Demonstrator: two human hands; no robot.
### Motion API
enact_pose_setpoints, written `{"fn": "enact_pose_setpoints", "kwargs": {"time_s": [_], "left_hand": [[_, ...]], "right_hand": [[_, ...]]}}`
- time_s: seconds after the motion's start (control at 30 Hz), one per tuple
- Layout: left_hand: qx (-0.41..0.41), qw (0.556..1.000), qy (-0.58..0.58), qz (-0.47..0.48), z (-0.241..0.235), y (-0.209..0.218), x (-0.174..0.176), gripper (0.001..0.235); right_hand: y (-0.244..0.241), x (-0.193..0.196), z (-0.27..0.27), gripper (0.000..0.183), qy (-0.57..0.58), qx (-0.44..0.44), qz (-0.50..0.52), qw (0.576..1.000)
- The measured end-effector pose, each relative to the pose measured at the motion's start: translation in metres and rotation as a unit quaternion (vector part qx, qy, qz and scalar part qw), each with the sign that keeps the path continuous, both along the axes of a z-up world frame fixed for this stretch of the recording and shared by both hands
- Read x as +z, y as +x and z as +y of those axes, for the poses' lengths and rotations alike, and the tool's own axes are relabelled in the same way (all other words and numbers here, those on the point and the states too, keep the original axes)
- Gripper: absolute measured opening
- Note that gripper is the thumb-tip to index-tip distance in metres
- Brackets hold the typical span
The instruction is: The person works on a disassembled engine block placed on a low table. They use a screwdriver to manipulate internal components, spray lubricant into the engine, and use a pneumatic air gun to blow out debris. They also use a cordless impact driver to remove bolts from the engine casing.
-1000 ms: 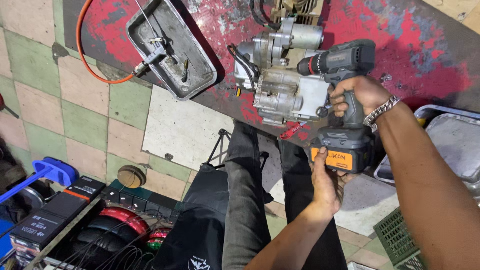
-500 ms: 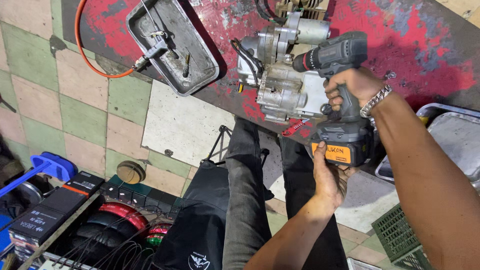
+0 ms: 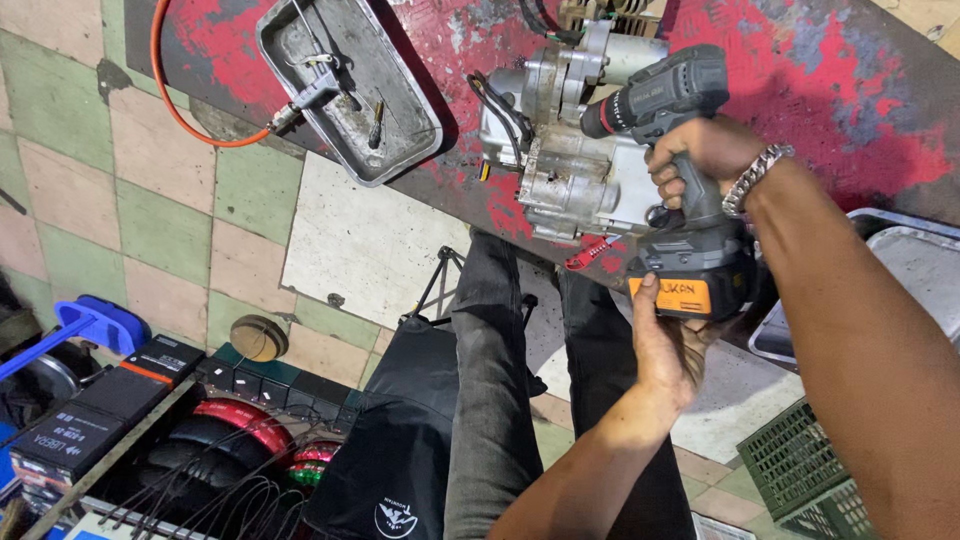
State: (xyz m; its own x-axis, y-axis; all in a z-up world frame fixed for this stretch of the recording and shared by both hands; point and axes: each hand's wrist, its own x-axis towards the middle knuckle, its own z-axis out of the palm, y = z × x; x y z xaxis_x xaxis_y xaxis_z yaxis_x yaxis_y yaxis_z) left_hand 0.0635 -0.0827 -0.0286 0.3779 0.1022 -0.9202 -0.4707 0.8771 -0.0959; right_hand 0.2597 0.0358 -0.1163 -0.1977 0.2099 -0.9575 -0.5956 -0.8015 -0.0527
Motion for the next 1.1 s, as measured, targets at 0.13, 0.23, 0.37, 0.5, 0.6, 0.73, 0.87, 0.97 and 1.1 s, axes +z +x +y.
{"fn": "enact_pose_setpoints", "kwargs": {"time_s": [0.13,0.23,0.37,0.5,0.6,0.73,0.87,0.97,1.1], "left_hand": [[-0.014,1.0,0.025,0.008,-0.001,-0.018,-0.008,0.061],[-0.058,0.997,0.015,0.05,0.004,-0.039,-0.005,0.059],[-0.076,0.989,0.012,0.127,0.034,-0.078,0.001,0.06],[-0.149,0.969,0.03,0.197,0.091,-0.1,0.013,0.062],[-0.232,0.94,0.018,0.251,0.116,-0.113,0.02,0.063],[-0.205,0.944,0.091,0.243,0.129,-0.128,0.006,0.061],[-0.206,0.95,0.09,0.215,0.145,-0.148,-0.008,0.063],[-0.241,0.943,0.059,0.223,0.167,-0.155,-0.005,0.062],[-0.251,0.944,0.017,0.212,0.177,-0.171,0.0,0.065]], "right_hand": [[-0.018,0.001,0.002,0.012,-0.003,-0.039,0.008,0.999],[-0.032,0.011,0.001,0.01,0.003,-0.066,-0.03,0.997],[-0.07,0.028,0.009,0.006,-0.04,-0.165,-0.043,0.985],[-0.111,0.034,0.008,0.003,-0.032,-0.28,-0.089,0.955],[-0.132,0.024,-0.002,0.005,-0.045,-0.36,-0.066,0.93],[-0.145,0.014,-0.005,0.008,-0.056,-0.373,-0.075,0.923],[-0.161,0.003,0.01,0.008,-0.069,-0.427,-0.062,0.9],[-0.171,0.009,0.025,0.008,-0.059,-0.435,-0.087,0.894],[-0.187,0.025,0.034,0.007,-0.075,-0.433,-0.122,0.89]]}}
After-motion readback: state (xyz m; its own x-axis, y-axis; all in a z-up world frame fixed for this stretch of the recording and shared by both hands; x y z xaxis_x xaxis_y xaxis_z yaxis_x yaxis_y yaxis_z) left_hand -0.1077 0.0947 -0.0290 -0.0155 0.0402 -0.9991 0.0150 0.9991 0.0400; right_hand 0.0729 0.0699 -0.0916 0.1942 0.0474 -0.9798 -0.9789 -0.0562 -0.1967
